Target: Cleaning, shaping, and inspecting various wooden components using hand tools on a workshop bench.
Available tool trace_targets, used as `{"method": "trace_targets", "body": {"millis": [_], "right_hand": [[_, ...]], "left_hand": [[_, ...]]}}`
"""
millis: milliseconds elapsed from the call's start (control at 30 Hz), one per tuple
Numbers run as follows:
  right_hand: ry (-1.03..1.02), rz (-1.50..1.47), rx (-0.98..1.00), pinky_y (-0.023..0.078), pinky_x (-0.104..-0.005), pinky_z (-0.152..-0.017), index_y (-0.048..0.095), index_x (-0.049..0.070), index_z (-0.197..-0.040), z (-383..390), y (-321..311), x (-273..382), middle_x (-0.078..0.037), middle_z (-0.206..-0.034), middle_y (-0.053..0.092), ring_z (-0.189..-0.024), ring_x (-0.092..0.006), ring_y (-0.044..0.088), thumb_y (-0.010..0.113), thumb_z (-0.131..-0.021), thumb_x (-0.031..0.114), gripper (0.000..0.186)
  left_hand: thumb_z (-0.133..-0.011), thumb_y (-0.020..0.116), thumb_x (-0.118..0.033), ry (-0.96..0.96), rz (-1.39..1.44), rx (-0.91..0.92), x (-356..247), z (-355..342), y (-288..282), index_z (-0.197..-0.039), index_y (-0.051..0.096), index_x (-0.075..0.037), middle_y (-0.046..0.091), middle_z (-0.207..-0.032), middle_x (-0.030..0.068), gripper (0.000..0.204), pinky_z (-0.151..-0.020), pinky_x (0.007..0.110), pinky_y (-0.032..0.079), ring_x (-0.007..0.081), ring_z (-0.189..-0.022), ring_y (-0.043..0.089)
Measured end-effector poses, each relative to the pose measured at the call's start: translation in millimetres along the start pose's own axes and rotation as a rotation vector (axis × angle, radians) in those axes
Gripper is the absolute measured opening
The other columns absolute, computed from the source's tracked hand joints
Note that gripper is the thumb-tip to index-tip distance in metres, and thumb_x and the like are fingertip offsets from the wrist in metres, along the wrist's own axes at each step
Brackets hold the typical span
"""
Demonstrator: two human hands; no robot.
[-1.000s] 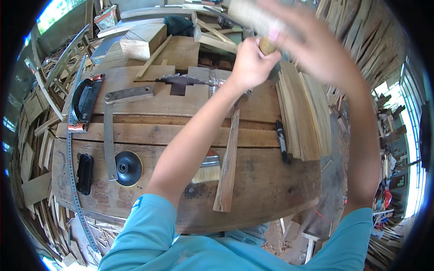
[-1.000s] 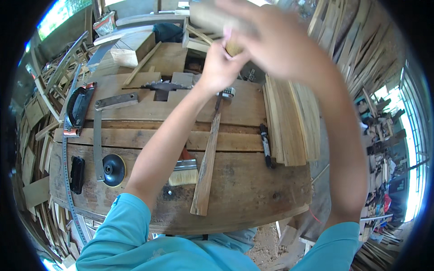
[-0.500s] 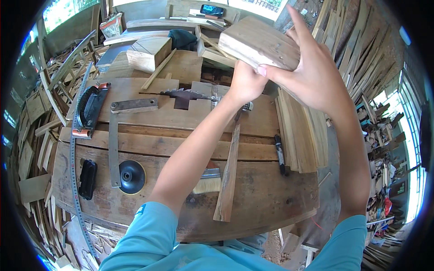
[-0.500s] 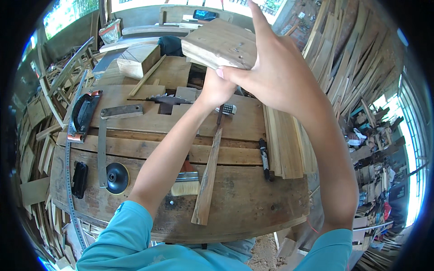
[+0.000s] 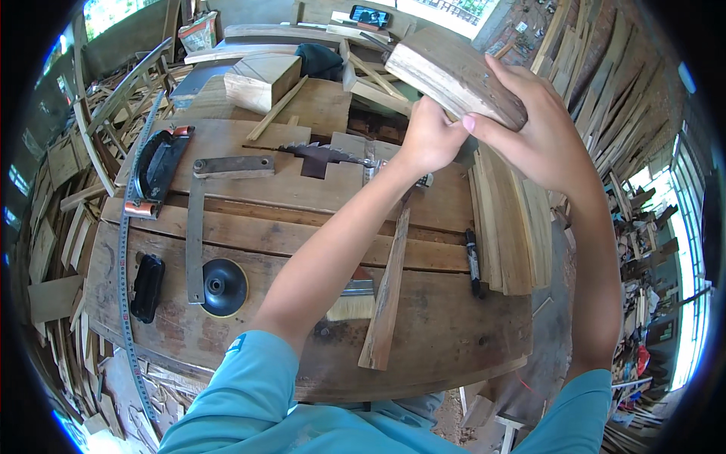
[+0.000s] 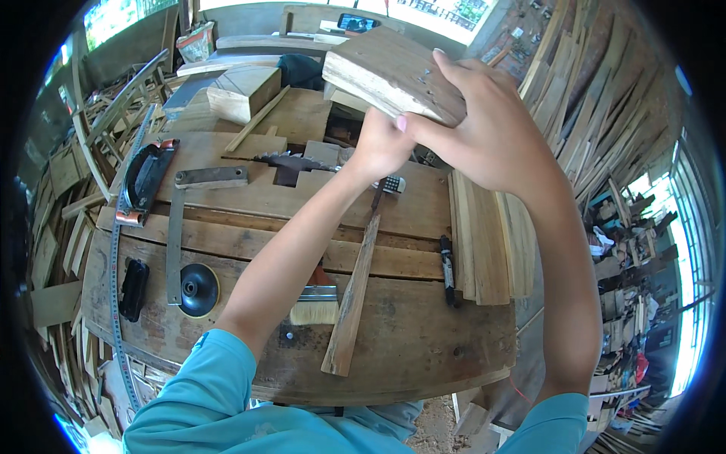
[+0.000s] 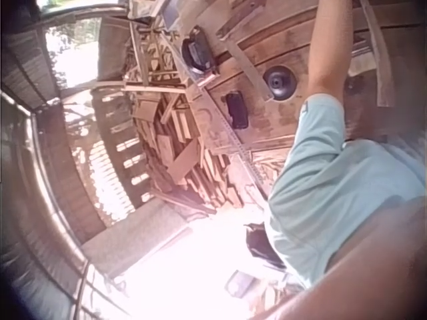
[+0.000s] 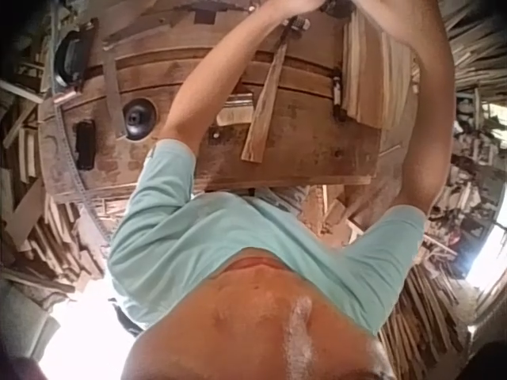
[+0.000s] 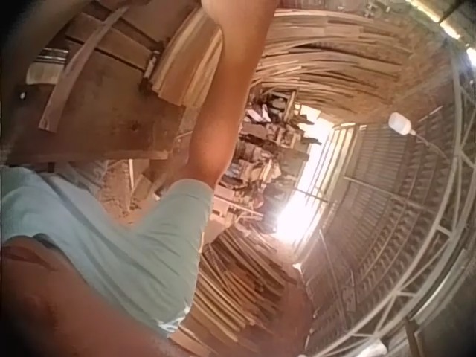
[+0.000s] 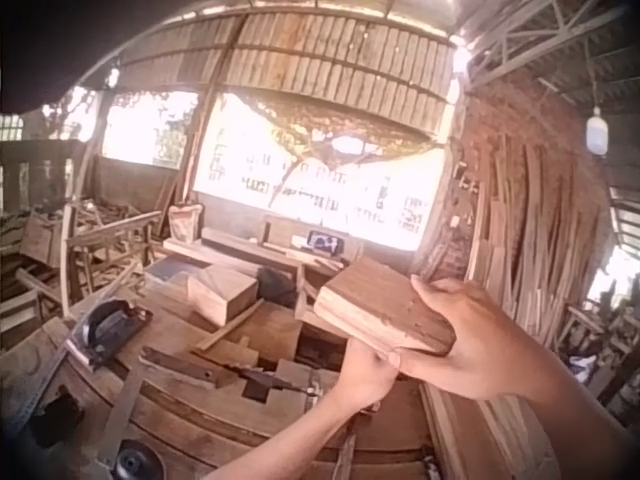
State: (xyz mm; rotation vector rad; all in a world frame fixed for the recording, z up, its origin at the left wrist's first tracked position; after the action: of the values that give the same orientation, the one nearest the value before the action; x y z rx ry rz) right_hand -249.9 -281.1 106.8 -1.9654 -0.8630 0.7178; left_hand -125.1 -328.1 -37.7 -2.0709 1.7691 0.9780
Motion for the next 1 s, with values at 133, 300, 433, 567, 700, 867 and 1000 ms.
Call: {"method": "trace_targets", "body": {"millis": [133,300,433,567,700,867,1000], "right_hand": [[0.033,0.017,0.100,0.036,-0.0426,-0.117,0.042,-0.001,-0.155,7,5,0,-0.027,-0.144,0.055,-0.138,-0.0365,0.050,0.075,-0.093,0.038,0.080],[0.023,-0.058,-0.045,0.042,-0.0468,-0.109,0.046,0.000,-0.154,13,16,0,-0.026,-0.123,0.063,-0.125,-0.0411,0.055,0.070,-0.091,0.057,0.088],[0.051,-0.146,-0.050,0.044,-0.0461,-0.107,0.050,0.001,-0.151,12,15,-7,-0.025,-0.119,0.065,-0.121,-0.0391,0.059,0.073,-0.091,0.054,0.084],[0.042,-0.268,-0.085,0.052,-0.0429,-0.095,0.060,0.000,-0.142,-3,-8,-11,-0.020,-0.111,0.072,-0.104,-0.0298,0.068,0.076,-0.091,0.048,0.072],[0.150,-0.252,-0.262,0.053,-0.0378,-0.093,0.062,0.009,-0.143,-15,-52,-20,-0.016,-0.115,0.074,-0.103,-0.0231,0.071,0.076,-0.091,0.046,0.066],[0.191,-0.201,-0.190,0.053,-0.0364,-0.092,0.062,0.008,-0.143,-6,-42,-16,-0.016,-0.113,0.074,-0.101,-0.0226,0.071,0.077,-0.090,0.045,0.066],[0.078,-0.081,-0.067,0.053,-0.0349,-0.088,0.063,0.001,-0.140,6,0,2,-0.016,-0.108,0.075,-0.095,-0.0212,0.071,0.079,-0.089,0.043,0.067]], "left_hand": [[-0.084,0.070,-0.008,0.042,0.055,-0.016,4,-1,1,-0.112,0.068,0.003,0.076,-0.102,0.0182,0.030,-0.086,0.039,0.056,0.0295,-0.094,0.074],[-0.085,0.070,-0.007,-0.006,0.098,-0.019,4,-3,-1,-0.113,0.070,0.004,0.076,-0.106,0.0191,0.030,-0.089,0.039,0.056,0.0286,-0.101,0.074],[-0.085,0.071,-0.009,0.027,0.156,-0.034,-3,-4,2,-0.114,0.072,0.002,0.076,-0.107,0.0211,0.031,-0.091,0.038,0.056,0.0296,-0.102,0.075],[-0.085,0.070,-0.010,-0.083,0.047,0.024,-8,0,6,-0.104,0.072,0.003,0.076,-0.094,0.0202,0.024,-0.084,0.039,0.057,0.0284,-0.090,0.076],[-0.090,0.070,-0.015,-0.153,-0.016,0.098,-9,-1,7,-0.083,0.065,0.001,0.063,-0.068,0.0036,0.018,-0.064,0.032,0.048,0.0093,-0.066,0.054],[-0.087,0.069,-0.012,-0.186,-0.043,0.123,-5,-1,9,-0.083,0.065,0.002,0.064,-0.068,0.0087,0.015,-0.063,0.035,0.050,0.0154,-0.063,0.058],[-0.083,0.068,-0.010,0.023,0.044,-0.053,-5,-3,8,-0.094,0.072,0.003,0.072,-0.076,0.0159,0.017,-0.068,0.037,0.054,0.0230,-0.067,0.070]]}}
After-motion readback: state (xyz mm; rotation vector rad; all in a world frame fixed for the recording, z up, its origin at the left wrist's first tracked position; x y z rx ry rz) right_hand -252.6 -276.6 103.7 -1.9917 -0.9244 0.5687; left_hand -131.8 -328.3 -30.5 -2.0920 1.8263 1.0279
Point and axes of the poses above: each hand's wrist, its own z-axis away from the middle knuckle, its own y-axis out of the palm, x = y × z, the point moved 2 cm from there along -z, towards the middle knuckle
